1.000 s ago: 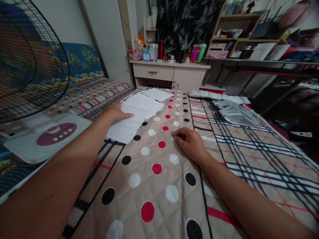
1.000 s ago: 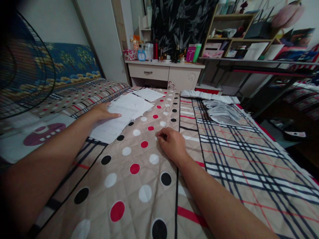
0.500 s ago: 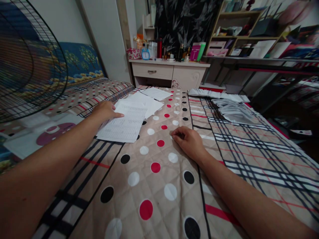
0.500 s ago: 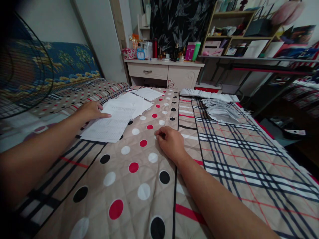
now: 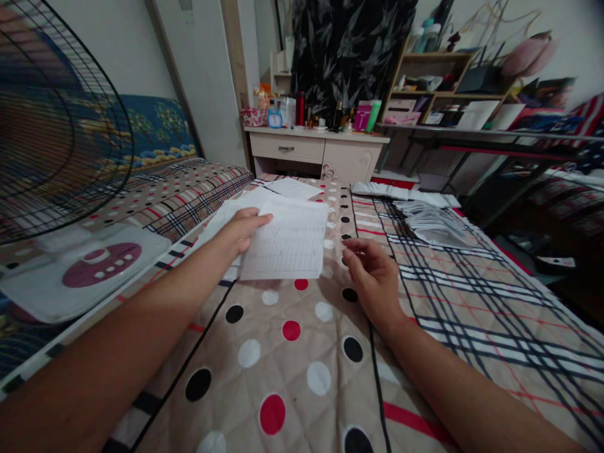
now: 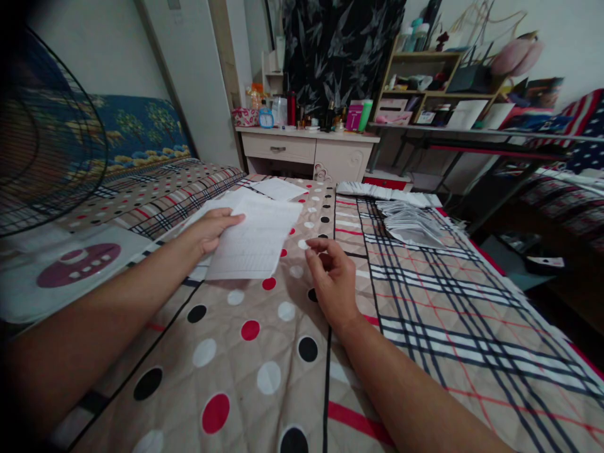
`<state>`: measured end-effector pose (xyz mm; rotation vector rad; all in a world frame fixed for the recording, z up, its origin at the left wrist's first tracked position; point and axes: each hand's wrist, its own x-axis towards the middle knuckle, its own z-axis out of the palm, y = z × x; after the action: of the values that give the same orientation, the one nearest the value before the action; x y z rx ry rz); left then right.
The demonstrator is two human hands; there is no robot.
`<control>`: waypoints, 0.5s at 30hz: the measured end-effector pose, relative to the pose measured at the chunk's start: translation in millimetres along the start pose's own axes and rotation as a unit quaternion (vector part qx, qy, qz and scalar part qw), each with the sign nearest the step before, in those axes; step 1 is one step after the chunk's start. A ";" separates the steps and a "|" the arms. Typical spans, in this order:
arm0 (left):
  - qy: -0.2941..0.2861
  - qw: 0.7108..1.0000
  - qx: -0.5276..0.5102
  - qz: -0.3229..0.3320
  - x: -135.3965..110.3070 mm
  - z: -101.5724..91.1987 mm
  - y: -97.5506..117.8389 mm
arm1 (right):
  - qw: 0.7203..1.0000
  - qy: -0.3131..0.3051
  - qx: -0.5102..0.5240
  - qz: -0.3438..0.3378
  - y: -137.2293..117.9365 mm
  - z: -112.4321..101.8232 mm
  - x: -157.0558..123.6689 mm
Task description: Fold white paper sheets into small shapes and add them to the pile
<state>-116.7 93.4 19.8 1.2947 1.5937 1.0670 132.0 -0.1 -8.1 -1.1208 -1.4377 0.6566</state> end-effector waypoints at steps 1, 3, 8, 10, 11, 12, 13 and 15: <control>-0.006 1.000 -0.024 -0.009 -2.3 14.4 -5.8 | 0.999 0.040 0.020 -0.018 -4.9 -3.7 -3.2; -0.016 0.999 -0.035 -0.010 -6.9 39.0 -17.6 | 0.996 0.078 0.040 -0.029 -12.9 -9.9 -8.0; -0.050 0.993 -0.092 0.047 -20.5 61.3 -29.0 | 0.983 -0.165 0.037 0.066 -30.5 -3.3 3.0; -0.043 0.992 -0.105 0.049 -24.0 59.3 -27.6 | 0.959 -0.264 0.032 0.096 -40.2 1.7 9.4; -0.040 0.992 -0.108 0.048 -25.1 57.9 -26.9 | 0.948 -0.301 0.038 0.099 -43.0 1.1 8.0; -0.041 0.992 -0.112 0.048 -25.6 56.7 -26.4 | 0.932 -0.342 0.063 0.099 -42.4 -2.8 1.2; -0.045 0.991 -0.115 0.049 -25.8 56.0 -26.4 | 0.907 -0.398 0.084 0.105 -37.0 -10.5 -12.4; -0.052 0.990 -0.117 0.050 -25.4 55.5 -27.2 | 0.847 -0.512 0.108 0.094 -9.7 -37.0 -61.8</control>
<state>-69.0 71.8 -21.8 1.2598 1.2947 1.1905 158.9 -66.7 -18.4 -0.7224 -2.0570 1.6843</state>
